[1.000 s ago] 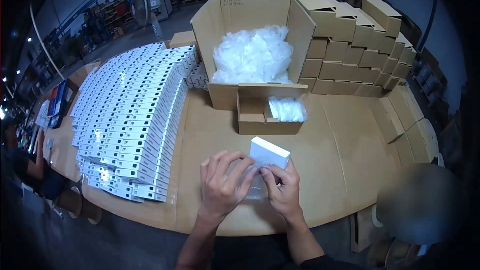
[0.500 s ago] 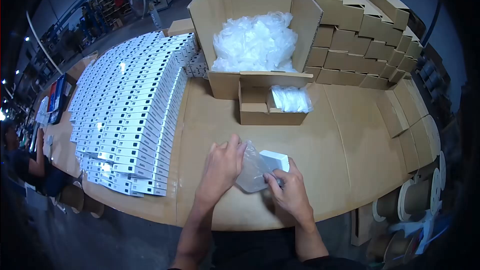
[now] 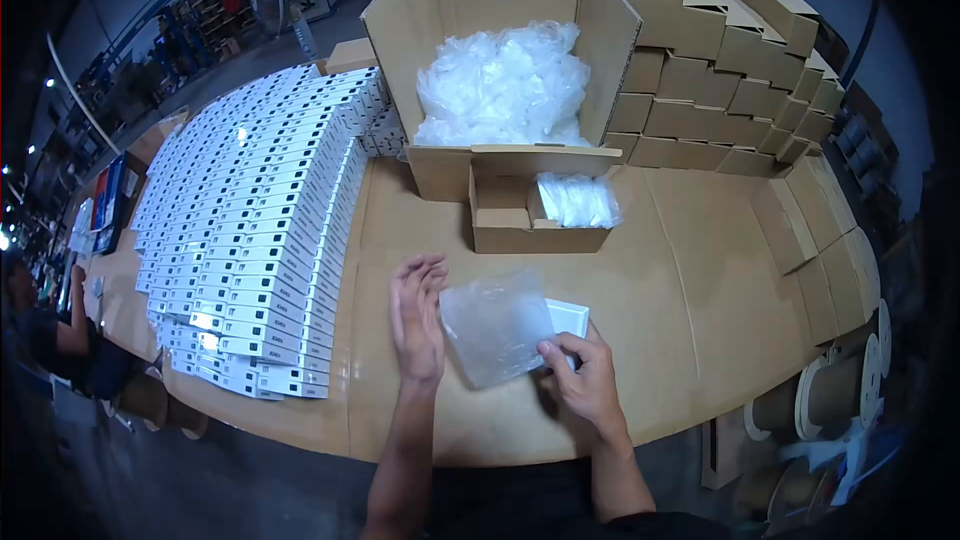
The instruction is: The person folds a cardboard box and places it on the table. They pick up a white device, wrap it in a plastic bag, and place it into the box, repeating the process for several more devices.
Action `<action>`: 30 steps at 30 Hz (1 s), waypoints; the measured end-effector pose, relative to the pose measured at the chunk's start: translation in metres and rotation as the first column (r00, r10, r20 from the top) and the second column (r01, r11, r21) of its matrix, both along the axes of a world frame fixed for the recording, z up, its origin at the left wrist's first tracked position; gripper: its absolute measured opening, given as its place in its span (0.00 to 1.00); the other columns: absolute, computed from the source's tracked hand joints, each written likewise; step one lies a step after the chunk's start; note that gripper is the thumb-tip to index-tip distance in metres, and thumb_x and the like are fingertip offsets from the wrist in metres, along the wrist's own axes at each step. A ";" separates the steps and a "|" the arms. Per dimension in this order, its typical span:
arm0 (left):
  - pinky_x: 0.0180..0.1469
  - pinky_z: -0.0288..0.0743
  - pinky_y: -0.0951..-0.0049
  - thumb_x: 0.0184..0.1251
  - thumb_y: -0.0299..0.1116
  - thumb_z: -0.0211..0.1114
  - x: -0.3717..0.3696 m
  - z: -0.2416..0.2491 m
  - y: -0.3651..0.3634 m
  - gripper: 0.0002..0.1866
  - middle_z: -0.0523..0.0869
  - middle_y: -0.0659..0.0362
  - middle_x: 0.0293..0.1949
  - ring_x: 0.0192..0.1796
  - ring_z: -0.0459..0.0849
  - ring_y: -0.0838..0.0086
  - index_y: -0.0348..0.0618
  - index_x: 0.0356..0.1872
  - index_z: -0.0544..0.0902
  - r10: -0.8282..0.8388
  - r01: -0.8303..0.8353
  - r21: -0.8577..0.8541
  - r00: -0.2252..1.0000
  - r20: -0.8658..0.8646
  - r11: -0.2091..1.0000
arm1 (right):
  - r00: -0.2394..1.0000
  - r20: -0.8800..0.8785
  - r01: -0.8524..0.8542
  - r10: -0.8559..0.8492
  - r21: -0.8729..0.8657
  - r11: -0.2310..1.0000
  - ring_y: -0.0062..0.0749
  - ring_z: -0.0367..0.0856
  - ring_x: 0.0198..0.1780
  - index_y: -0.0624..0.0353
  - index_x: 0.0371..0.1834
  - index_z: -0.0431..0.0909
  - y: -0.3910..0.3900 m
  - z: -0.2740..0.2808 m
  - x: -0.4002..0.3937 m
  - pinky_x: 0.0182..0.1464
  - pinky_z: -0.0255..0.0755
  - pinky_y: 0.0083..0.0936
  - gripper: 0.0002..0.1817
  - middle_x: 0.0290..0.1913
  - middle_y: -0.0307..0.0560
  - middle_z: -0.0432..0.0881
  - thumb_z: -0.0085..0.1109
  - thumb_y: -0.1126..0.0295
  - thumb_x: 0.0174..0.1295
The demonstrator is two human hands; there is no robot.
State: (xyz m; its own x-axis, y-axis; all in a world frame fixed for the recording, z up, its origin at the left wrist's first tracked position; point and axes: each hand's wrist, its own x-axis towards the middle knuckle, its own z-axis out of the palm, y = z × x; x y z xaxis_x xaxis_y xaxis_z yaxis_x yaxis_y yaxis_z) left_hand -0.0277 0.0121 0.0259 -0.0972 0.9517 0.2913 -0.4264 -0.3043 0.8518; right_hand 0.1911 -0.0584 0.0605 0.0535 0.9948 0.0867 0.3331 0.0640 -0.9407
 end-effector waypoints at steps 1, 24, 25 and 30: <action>0.72 0.68 0.61 0.85 0.50 0.50 0.005 0.003 -0.014 0.31 0.81 0.47 0.61 0.70 0.74 0.62 0.38 0.76 0.61 -0.044 0.052 -0.078 0.995 0.094 0.996 | 0.999 -0.024 0.030 -0.029 0.034 0.999 0.46 0.83 0.42 0.68 0.37 0.88 0.000 -0.004 -0.001 0.48 0.76 0.36 0.08 0.44 0.57 0.80 0.70 0.72 0.67; 0.57 0.86 0.62 0.57 0.32 0.84 0.010 0.000 -0.064 0.32 0.92 0.48 0.47 0.51 0.93 0.63 0.35 0.60 0.77 0.037 -0.079 -0.037 0.768 -0.639 0.996 | 0.900 -0.004 -0.375 0.435 0.500 0.780 0.27 0.79 0.46 0.57 0.61 0.76 0.079 0.103 0.015 0.45 0.77 0.25 0.22 0.49 0.44 0.79 0.67 0.84 0.65; 0.56 0.86 0.62 0.57 0.32 0.84 0.011 0.002 -0.064 0.32 0.92 0.48 0.47 0.51 0.93 0.63 0.35 0.60 0.77 0.032 -0.074 -0.041 0.778 -0.627 0.996 | 0.876 0.195 -0.475 0.441 0.505 0.720 0.28 0.80 0.41 0.59 0.48 0.83 0.093 0.106 0.018 0.39 0.73 0.26 0.13 0.41 0.44 0.79 0.68 0.84 0.62; 0.57 0.86 0.60 0.57 0.34 0.85 0.013 0.007 -0.063 0.33 0.91 0.47 0.49 0.53 0.93 0.61 0.35 0.59 0.77 -0.014 -0.049 -0.092 0.810 -0.587 0.995 | 0.811 0.266 -0.585 0.522 0.413 0.698 0.32 0.81 0.36 0.60 0.42 0.87 0.097 0.116 0.000 0.39 0.73 0.29 0.09 0.35 0.45 0.82 0.64 0.83 0.61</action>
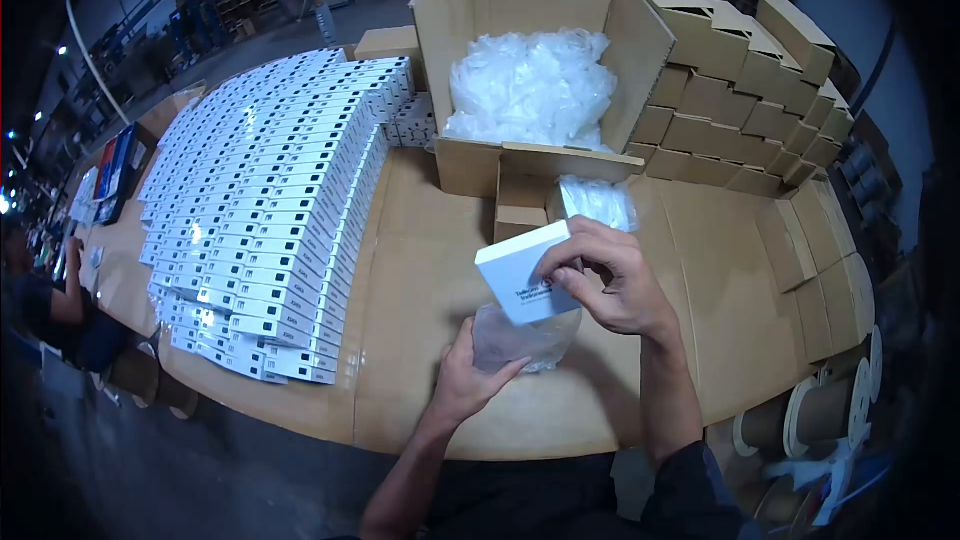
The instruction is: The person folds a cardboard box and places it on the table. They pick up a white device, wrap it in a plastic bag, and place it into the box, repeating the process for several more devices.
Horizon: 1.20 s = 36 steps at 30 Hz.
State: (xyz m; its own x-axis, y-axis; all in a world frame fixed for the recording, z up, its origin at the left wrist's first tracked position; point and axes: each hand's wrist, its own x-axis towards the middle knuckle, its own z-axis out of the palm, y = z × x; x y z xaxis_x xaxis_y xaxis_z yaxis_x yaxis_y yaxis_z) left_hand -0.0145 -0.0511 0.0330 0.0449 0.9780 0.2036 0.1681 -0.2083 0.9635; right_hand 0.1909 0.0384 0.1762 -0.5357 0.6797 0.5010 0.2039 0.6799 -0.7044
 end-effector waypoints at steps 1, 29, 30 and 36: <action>0.58 0.85 0.61 0.58 0.34 0.84 0.002 -0.002 -0.001 0.35 0.91 0.46 0.51 0.55 0.92 0.61 0.34 0.63 0.76 0.014 -0.014 -0.007 1.000 -0.015 1.000 | 1.000 0.007 -0.029 0.029 0.013 0.999 0.33 0.81 0.37 0.60 0.42 0.87 0.003 -0.004 -0.002 0.39 0.74 0.30 0.09 0.36 0.46 0.83 0.63 0.83 0.62; 0.61 0.77 0.74 0.90 0.41 0.50 0.007 -0.038 0.016 0.21 0.85 0.58 0.56 0.57 0.82 0.78 0.34 0.66 0.76 0.096 0.058 -0.212 0.755 0.649 0.976 | 0.775 -0.493 -0.071 -0.395 -0.690 0.720 0.20 0.81 0.54 0.66 0.62 0.77 -0.037 -0.126 0.001 0.58 0.77 0.19 0.17 0.53 0.45 0.84 0.65 0.78 0.71; 0.61 0.77 0.73 0.90 0.42 0.50 0.008 -0.038 0.017 0.21 0.85 0.58 0.56 0.57 0.82 0.78 0.34 0.66 0.76 0.088 0.044 -0.193 0.775 0.625 0.980 | 0.748 -0.516 -0.101 -0.418 -0.711 0.696 0.19 0.81 0.52 0.66 0.60 0.78 -0.041 -0.133 0.001 0.56 0.76 0.18 0.15 0.51 0.43 0.85 0.65 0.78 0.72; 0.66 0.74 0.69 0.91 0.46 0.45 0.002 -0.040 0.017 0.26 0.85 0.55 0.60 0.60 0.83 0.74 0.32 0.65 0.78 0.041 0.038 -0.160 0.885 0.464 0.986 | 0.669 -0.536 -0.032 -0.515 -0.713 0.700 0.14 0.79 0.43 0.65 0.51 0.82 -0.050 -0.145 -0.011 0.47 0.73 0.14 0.06 0.43 0.38 0.85 0.64 0.77 0.74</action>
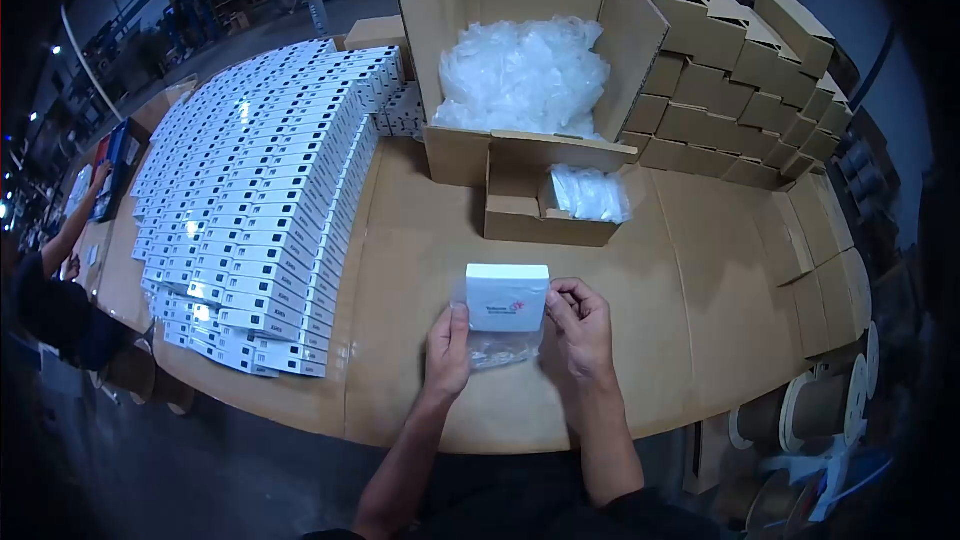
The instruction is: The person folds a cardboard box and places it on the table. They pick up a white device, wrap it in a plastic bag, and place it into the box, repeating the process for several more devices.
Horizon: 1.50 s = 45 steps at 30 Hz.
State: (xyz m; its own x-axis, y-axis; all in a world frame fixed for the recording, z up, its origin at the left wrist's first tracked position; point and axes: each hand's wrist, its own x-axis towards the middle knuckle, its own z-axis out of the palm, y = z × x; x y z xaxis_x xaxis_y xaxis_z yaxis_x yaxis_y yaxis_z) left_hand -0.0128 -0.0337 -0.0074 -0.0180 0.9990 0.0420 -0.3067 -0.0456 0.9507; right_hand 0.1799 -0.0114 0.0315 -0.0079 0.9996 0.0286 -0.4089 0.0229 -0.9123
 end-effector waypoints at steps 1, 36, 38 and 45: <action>0.68 0.73 0.67 0.91 0.46 0.44 0.000 0.002 0.001 0.28 0.84 0.52 0.62 0.63 0.82 0.70 0.30 0.67 0.78 0.002 0.000 0.040 0.999 -0.040 0.999 | 1.000 0.013 -0.012 0.012 0.017 1.000 0.14 0.79 0.43 0.65 0.50 0.82 -0.001 -0.001 0.002 0.47 0.73 0.15 0.06 0.45 0.39 0.86 0.63 0.76 0.75; 0.56 0.89 0.61 0.85 0.41 0.58 0.003 0.028 0.003 0.17 0.88 0.54 0.50 0.52 0.90 0.69 0.37 0.55 0.83 0.054 -0.036 -0.180 0.994 0.096 0.983 | 0.984 0.161 0.018 -0.077 0.339 0.941 0.35 0.81 0.64 0.62 0.58 0.84 -0.011 0.012 0.016 0.65 0.75 0.33 0.12 0.69 0.55 0.80 0.59 0.76 0.74; 0.54 0.90 0.61 0.85 0.42 0.59 0.003 0.026 0.004 0.17 0.88 0.53 0.50 0.52 0.90 0.69 0.36 0.55 0.83 0.049 -0.032 -0.189 0.995 0.087 0.981 | 0.927 0.375 -0.161 0.006 0.381 0.910 0.37 0.83 0.62 0.61 0.57 0.86 -0.013 0.016 0.017 0.65 0.75 0.33 0.14 0.65 0.55 0.83 0.64 0.78 0.69; 0.50 0.91 0.62 0.88 0.42 0.52 0.005 0.014 0.006 0.17 0.88 0.51 0.45 0.48 0.92 0.65 0.37 0.49 0.77 0.039 -0.017 -0.128 0.985 0.167 0.992 | 0.775 0.629 -0.244 0.054 0.221 0.944 0.44 0.89 0.53 0.62 0.54 0.89 -0.013 0.029 0.007 0.62 0.78 0.36 0.19 0.49 0.53 0.91 0.74 0.80 0.58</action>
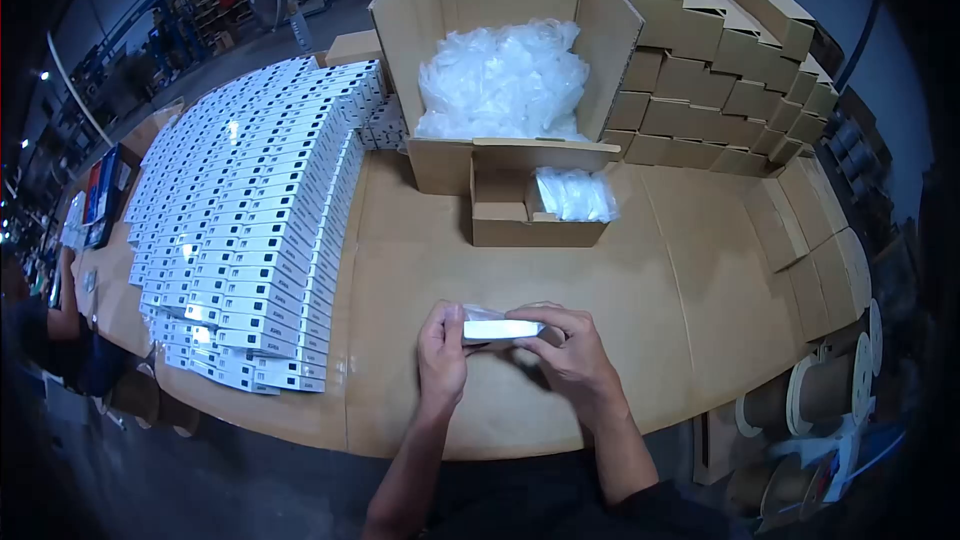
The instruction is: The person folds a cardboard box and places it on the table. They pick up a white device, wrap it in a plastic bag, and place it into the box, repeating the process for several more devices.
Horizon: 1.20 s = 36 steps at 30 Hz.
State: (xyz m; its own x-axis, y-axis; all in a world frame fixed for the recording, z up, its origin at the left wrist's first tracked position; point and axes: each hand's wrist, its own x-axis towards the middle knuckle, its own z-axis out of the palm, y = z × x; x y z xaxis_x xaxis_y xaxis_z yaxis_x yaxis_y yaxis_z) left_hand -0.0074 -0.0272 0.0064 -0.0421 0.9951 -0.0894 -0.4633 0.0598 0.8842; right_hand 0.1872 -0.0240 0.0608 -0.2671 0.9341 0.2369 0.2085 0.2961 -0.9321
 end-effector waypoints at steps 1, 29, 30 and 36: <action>0.50 0.92 0.62 0.88 0.42 0.51 0.000 0.002 0.000 0.16 0.88 0.50 0.45 0.47 0.92 0.65 0.37 0.48 0.76 -0.012 0.012 -0.008 1.000 -0.015 1.000 | 1.000 0.028 -0.004 0.003 0.018 1.000 0.45 0.89 0.53 0.62 0.53 0.89 0.001 0.002 0.001 0.62 0.78 0.37 0.19 0.50 0.54 0.91 0.74 0.80 0.57; 0.63 0.72 0.53 0.69 0.34 0.70 0.055 0.049 0.140 0.18 0.86 0.49 0.50 0.55 0.83 0.54 0.40 0.57 0.83 0.385 0.524 0.379 0.103 -0.917 0.762 | 0.758 0.249 0.483 -0.603 0.407 0.775 0.30 0.82 0.29 0.69 0.38 0.77 0.021 0.070 0.084 0.29 0.77 0.27 0.07 0.33 0.49 0.78 0.68 0.83 0.62; 0.64 0.72 0.52 0.69 0.34 0.70 0.054 0.046 0.136 0.19 0.86 0.49 0.51 0.55 0.83 0.54 0.40 0.58 0.82 0.427 0.522 0.423 0.120 -0.896 0.741 | 0.762 0.222 0.495 -0.608 0.404 0.769 0.30 0.82 0.29 0.69 0.38 0.77 0.024 0.067 0.083 0.29 0.77 0.27 0.07 0.33 0.49 0.78 0.68 0.83 0.62; 0.79 0.60 0.43 0.69 0.33 0.68 0.033 0.032 0.108 0.33 0.74 0.44 0.69 0.73 0.70 0.44 0.51 0.76 0.72 0.512 0.574 0.413 -0.014 -0.859 0.707 | 0.803 0.091 0.500 -0.589 0.436 0.748 0.35 0.85 0.29 0.67 0.39 0.78 0.056 0.049 0.055 0.31 0.79 0.31 0.07 0.34 0.51 0.79 0.68 0.82 0.63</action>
